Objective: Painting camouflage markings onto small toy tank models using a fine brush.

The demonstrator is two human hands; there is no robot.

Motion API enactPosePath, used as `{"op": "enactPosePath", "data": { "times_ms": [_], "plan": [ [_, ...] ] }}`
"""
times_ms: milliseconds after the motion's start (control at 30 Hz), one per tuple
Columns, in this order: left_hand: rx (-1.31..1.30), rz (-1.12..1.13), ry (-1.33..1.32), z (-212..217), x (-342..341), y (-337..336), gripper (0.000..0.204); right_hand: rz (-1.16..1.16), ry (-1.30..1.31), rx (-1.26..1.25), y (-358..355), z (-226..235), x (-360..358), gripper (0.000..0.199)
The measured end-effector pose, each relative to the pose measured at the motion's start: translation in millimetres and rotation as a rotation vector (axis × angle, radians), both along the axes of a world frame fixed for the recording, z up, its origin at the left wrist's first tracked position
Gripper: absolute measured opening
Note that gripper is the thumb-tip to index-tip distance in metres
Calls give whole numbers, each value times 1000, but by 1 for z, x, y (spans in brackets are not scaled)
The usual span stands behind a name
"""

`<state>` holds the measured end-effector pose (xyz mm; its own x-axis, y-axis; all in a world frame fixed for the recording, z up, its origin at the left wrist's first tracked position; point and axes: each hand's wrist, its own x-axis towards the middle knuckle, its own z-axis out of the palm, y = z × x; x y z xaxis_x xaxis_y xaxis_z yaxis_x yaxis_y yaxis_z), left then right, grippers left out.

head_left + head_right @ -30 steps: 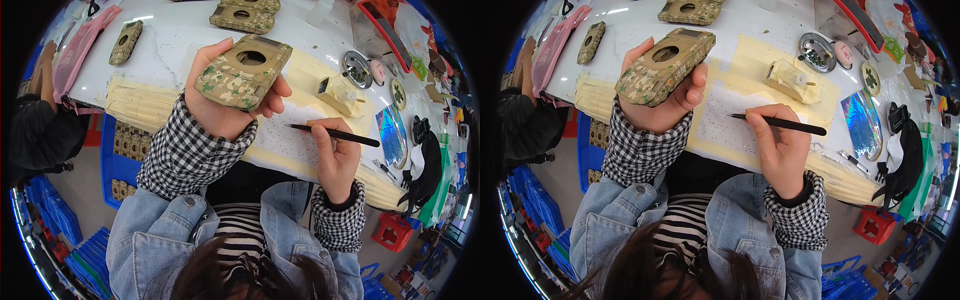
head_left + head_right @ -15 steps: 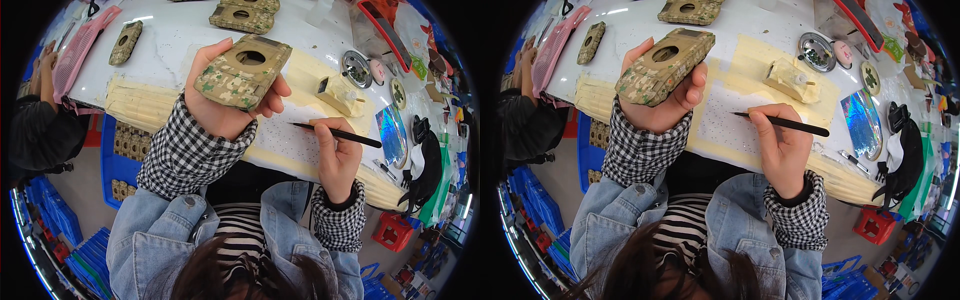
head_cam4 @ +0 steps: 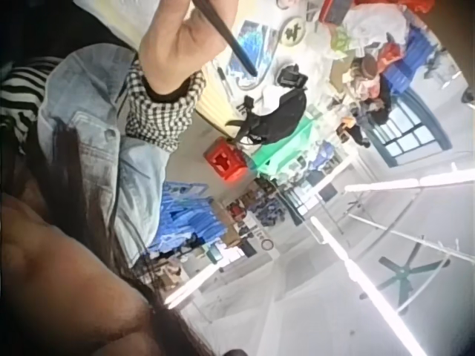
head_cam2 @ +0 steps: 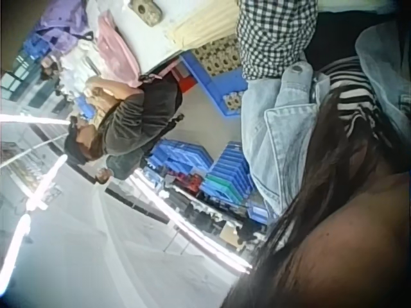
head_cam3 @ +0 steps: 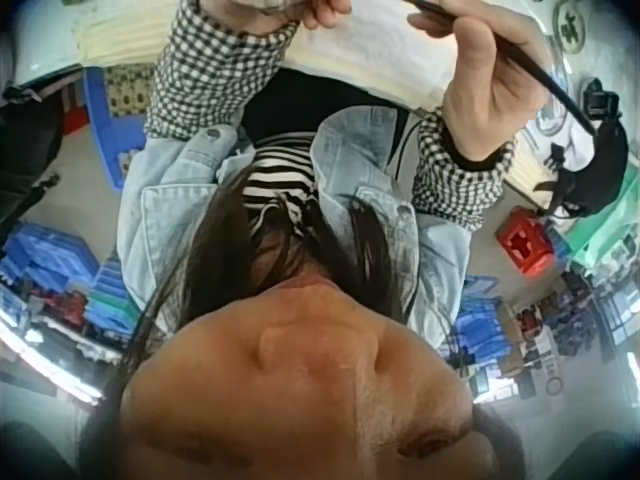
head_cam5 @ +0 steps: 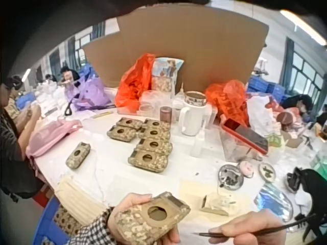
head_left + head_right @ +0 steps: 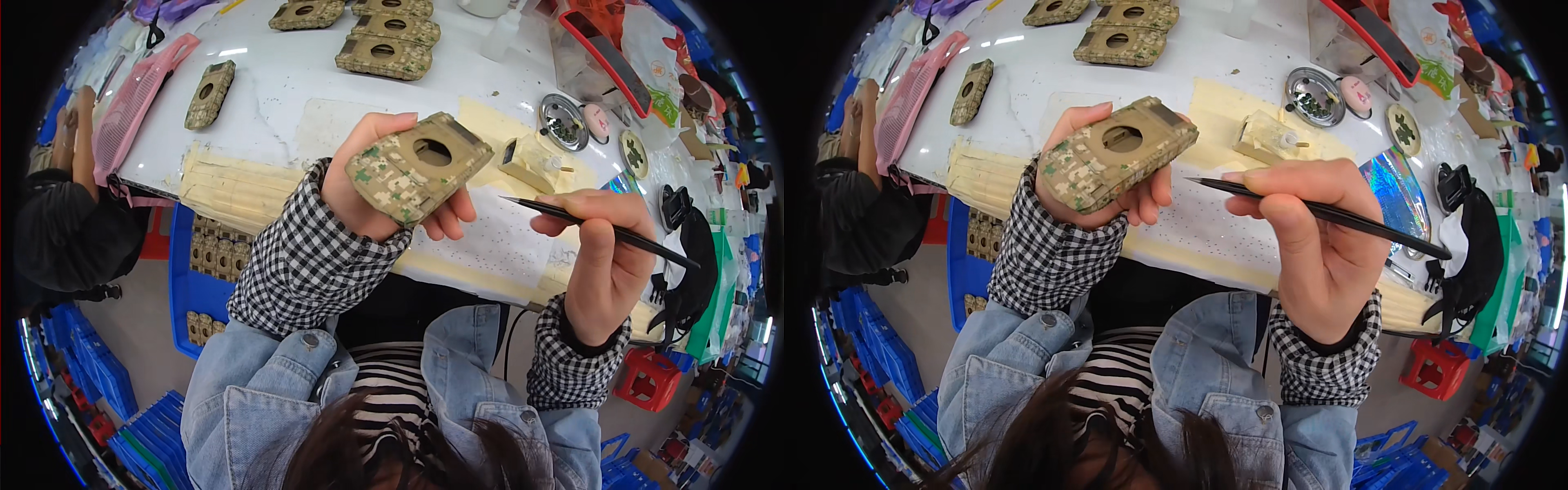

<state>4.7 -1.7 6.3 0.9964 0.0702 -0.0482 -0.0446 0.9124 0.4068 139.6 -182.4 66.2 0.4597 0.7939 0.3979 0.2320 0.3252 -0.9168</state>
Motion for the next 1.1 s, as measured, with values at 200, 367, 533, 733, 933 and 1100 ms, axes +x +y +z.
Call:
{"op": "enactPosePath", "data": {
  "times_ms": [200,367,533,733,933,1100],
  "plan": [
    [5,-60,22,2,1,-2,65,189,-215,26,24,13,-1,18],
    [21,-68,21,2,1,-4,66,299,-124,44,33,15,-6,16],
    [26,-56,8,-1,-2,-4,66,313,-59,79,37,11,-12,10],
    [-5,-54,7,1,0,-5,66,284,-126,59,36,13,-10,10],
    [-22,-52,-11,0,0,-5,66,277,-145,55,36,12,-10,10],
    [-22,-57,-10,0,0,-5,66,269,-177,51,36,13,-10,11]
  ]
}}
